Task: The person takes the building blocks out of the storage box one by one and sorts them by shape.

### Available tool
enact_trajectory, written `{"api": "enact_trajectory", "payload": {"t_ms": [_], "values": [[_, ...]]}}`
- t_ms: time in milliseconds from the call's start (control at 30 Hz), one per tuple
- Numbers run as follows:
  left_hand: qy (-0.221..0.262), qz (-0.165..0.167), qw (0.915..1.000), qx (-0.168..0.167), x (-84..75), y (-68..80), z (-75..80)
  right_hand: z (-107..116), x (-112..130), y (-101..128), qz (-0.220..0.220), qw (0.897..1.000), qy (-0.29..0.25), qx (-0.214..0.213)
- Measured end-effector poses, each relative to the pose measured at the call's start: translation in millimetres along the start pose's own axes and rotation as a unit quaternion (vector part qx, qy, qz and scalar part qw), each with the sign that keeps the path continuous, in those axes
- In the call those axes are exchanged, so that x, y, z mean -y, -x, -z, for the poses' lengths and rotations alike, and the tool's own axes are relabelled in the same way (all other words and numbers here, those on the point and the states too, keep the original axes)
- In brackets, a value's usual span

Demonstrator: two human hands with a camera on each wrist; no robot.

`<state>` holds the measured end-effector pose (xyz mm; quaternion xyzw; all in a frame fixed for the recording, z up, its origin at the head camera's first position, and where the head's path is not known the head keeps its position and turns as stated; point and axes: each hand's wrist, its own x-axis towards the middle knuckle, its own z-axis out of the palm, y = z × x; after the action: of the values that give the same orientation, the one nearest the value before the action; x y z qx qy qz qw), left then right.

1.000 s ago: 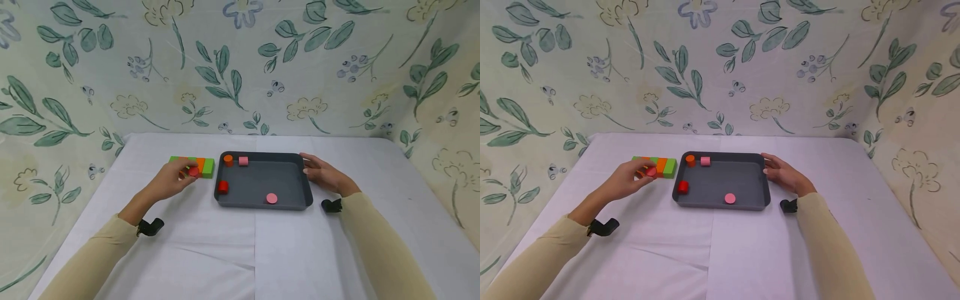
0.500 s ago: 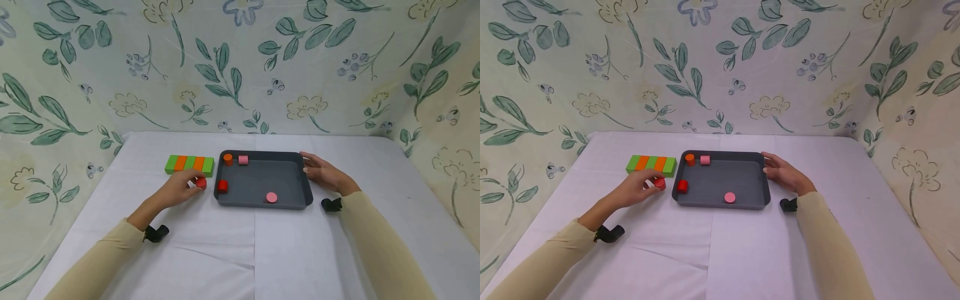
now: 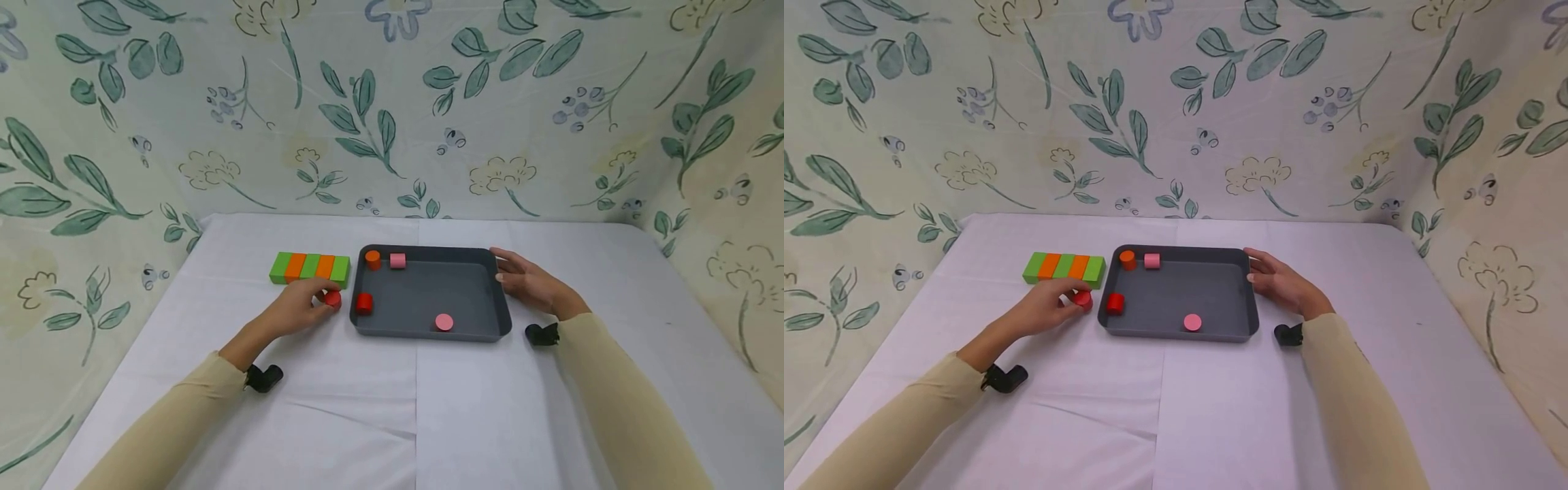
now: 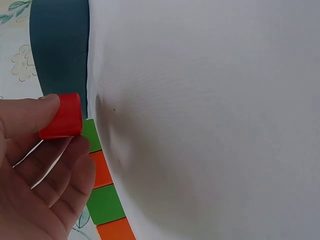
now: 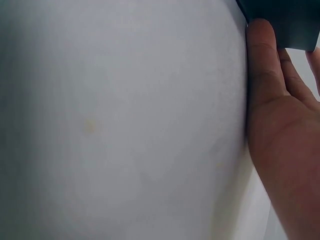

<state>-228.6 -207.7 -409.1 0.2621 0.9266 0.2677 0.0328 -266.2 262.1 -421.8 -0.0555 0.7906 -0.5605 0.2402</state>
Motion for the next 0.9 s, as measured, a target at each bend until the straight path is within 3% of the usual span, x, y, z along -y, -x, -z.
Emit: {"api": "enact_trajectory", "payload": {"t_ms": [500, 900], "values": [[0.029, 0.049, 0.9983, 0.01, 4.2, -5.3, -1.0, 0.9, 0.1, -0.2, -0.002, 1.0, 0.0, 0.003], [0.022, 0.057, 0.9979, 0.023, 6.1, -9.6, -4.9, -0.1, 0.8, -0.5, -0.001, 1.0, -0.008, 0.003]]}}
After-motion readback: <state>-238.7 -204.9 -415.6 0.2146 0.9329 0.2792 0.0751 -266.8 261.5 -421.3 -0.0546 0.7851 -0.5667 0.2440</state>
